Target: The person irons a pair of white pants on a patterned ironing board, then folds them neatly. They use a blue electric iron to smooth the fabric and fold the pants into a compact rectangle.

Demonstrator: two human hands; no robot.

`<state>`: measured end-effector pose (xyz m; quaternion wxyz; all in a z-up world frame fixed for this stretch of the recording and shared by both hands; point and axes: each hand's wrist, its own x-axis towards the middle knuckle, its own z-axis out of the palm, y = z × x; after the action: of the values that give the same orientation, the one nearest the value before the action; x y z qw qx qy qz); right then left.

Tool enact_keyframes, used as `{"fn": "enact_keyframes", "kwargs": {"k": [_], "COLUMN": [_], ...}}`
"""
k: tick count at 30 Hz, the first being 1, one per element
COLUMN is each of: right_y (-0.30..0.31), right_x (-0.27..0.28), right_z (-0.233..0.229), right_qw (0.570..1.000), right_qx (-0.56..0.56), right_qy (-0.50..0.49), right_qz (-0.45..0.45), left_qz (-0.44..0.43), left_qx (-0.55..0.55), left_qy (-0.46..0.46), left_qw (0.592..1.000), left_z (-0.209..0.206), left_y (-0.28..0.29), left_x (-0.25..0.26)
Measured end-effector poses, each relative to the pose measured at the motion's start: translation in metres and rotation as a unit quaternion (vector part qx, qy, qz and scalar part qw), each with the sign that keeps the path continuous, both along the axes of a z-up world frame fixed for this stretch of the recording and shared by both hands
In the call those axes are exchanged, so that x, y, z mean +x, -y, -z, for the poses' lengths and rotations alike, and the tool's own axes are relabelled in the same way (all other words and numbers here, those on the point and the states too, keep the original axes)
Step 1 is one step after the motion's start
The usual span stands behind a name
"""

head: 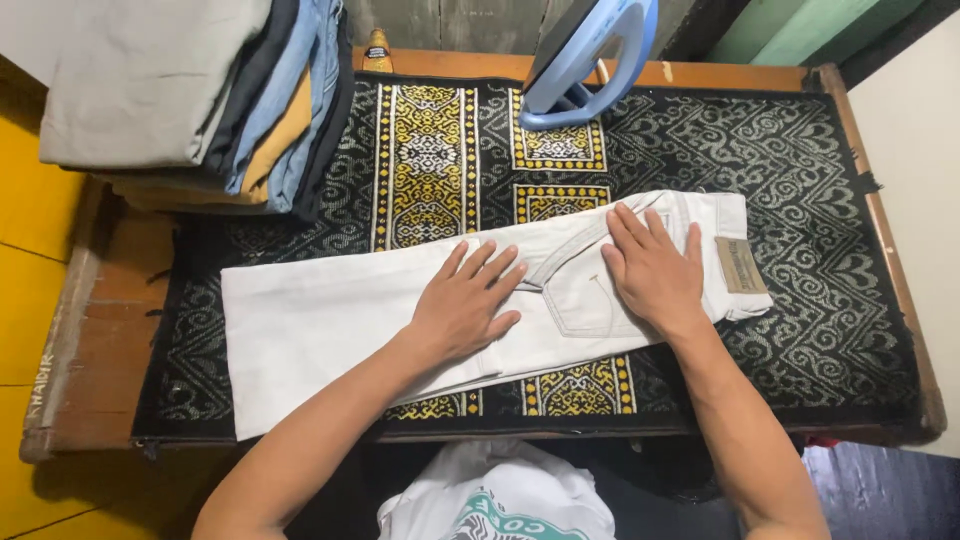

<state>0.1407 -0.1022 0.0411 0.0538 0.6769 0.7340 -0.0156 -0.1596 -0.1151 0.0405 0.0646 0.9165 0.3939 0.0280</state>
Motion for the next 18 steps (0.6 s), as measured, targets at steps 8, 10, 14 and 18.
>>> {"fn": "enact_keyframes", "kwargs": {"k": [8, 10, 14, 18], "right_y": [-0.031, -0.038, -0.029, -0.023], "right_x": [-0.037, -0.044, -0.035, -0.028], "right_z": [0.001, 0.013, 0.018, 0.018], "right_qw": [0.972, 0.968, 0.979, 0.984], "right_qx": [0.194, 0.182, 0.178, 0.17], "right_qy": [-0.057, -0.085, -0.046, -0.032], "right_qz": [-0.123, -0.152, -0.09, -0.036], "left_qz": [0.003, 0.001, 0.0, 0.001], "left_qx": [0.016, 0.015, 0.003, -0.016], "left_qy": [0.016, 0.018, 0.018, 0.027], "left_qw": [1.0, 1.0, 1.0, 1.0], "left_z": [0.005, 0.006, 0.003, 0.002], "left_y": [-0.003, -0.002, 0.001, 0.003], "left_x": [0.0, 0.0, -0.001, -0.002]}}
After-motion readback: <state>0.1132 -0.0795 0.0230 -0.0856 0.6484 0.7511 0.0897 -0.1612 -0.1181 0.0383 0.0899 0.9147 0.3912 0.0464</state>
